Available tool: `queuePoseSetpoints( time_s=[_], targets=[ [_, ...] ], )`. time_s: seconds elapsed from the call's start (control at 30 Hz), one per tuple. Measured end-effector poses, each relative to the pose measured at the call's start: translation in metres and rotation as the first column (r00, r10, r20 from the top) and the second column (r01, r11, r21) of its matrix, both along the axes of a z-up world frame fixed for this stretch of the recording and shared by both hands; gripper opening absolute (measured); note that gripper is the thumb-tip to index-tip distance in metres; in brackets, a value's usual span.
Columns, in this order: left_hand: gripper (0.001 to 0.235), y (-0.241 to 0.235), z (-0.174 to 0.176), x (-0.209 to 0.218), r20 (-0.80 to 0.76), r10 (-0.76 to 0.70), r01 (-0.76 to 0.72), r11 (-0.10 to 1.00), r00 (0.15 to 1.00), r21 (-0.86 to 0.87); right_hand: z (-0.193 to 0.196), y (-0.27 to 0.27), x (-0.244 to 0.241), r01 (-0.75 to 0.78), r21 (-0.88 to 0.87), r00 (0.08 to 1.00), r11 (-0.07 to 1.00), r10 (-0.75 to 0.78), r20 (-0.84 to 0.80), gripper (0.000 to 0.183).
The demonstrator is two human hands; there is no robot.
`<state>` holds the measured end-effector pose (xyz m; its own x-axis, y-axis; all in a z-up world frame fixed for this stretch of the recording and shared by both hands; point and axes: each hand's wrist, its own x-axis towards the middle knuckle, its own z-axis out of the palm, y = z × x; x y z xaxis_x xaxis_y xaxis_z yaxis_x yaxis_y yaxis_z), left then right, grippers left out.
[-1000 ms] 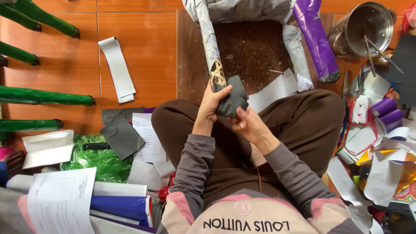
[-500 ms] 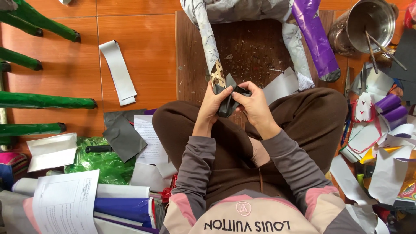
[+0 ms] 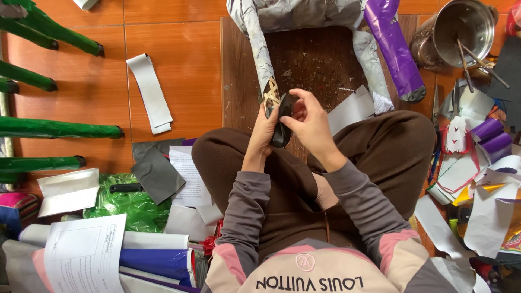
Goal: Wrapping a giraffe-shaped model with purple paper using glue
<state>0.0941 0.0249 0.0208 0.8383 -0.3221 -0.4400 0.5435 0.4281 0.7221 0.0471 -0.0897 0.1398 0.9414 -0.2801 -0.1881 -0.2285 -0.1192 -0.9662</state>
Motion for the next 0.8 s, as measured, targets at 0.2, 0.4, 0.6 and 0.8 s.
queuePoseSetpoints(
  time_s=[0.2, 0.4, 0.6, 0.8],
  targets=[
    [0.061, 0.003, 0.017, -0.003, 0.038, -0.016, 0.023, 0.982, 0.999, -0.186, -0.026, 0.007, 0.005, 0.058, -0.194, 0.987, 0.979, -0.026, 0.161, 0.049],
    [0.053, 0.010, -0.047, 0.013, -0.062, -0.080, 0.073, 0.991, 0.995, -0.114, -0.052, 0.003, 0.017, -0.049, -0.455, 0.956, 0.889, 0.173, 0.235, 0.013],
    [0.049, 0.007, -0.005, 0.009, -0.400, -0.074, -0.057, 0.950, 0.913, -0.306, -0.065, 0.010, 0.026, 0.009, -0.584, 0.941, 0.812, 0.190, 0.279, 0.009],
    [0.044, 0.007, 0.014, 0.012, -0.353, -0.094, -0.010, 0.959, 0.931, -0.283, -0.075, 0.016, 0.023, 0.167, -0.743, 0.942, 0.648, 0.117, 0.314, 0.014]
  ],
)
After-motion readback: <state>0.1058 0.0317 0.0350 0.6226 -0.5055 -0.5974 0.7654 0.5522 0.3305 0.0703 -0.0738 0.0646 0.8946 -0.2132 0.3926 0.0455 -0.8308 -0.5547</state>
